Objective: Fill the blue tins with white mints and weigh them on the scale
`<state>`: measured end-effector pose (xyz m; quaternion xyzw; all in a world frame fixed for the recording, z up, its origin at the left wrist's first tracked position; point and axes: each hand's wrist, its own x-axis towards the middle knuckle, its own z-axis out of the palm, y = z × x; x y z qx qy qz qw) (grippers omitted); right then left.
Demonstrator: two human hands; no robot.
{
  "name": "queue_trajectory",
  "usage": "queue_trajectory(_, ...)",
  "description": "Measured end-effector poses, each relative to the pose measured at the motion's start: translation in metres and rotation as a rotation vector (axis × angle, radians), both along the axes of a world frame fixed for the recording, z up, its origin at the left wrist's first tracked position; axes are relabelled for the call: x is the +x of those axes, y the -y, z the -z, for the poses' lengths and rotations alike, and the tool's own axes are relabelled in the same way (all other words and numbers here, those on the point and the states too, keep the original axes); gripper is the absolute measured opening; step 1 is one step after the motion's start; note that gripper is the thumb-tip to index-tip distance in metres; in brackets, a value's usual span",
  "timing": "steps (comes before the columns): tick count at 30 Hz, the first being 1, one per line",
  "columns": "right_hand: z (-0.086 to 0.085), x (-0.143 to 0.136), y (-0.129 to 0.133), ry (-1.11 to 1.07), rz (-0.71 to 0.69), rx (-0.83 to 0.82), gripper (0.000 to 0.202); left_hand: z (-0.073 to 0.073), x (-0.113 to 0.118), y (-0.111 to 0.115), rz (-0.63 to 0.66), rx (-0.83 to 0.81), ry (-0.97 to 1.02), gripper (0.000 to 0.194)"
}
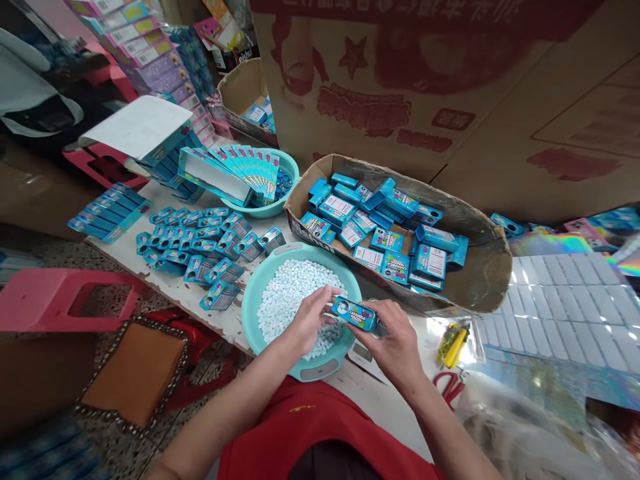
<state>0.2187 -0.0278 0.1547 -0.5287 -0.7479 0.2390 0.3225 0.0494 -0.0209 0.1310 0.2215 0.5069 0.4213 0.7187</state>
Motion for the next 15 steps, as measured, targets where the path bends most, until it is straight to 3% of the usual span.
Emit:
queue_trajectory(5, 0.013, -0.011, -0.001, -0.285, 0.010, -0.241, 0.035, -0.024, -0.026, -0.001, 0.433, 0.453, -0.466, 0.046)
queue_trajectory(8, 0.017, -0.017, -0.006, -0.493, -0.080, -0.418, 0.056, -0.038, -0.048, 0.000, 0.524, 0.546, -0.745, 0.032)
queue_trajectory(9, 0.017, -0.015, -0.011, -0.523, -0.098, -0.421, 0.059, -0.042, -0.057, 0.002, 0.477, 0.537, -0.845, 0.030)
queue_trajectory(11, 0.015, -0.006, -0.024, -0.511, -0.030, -0.336, 0.052, -0.047, -0.082, 0.007, 0.263, 0.460, -1.068, 0.031)
queue_trajectory(13, 0.013, 0.014, -0.045, -0.454, 0.182, -0.184, 0.042, -0.049, -0.112, 0.009, -0.002, 0.361, -1.320, 0.037)
queue_trajectory(15, 0.015, 0.039, -0.072, -0.390, 0.410, -0.050, 0.038, -0.043, -0.142, 0.007, -0.162, 0.307, -1.563, 0.041)
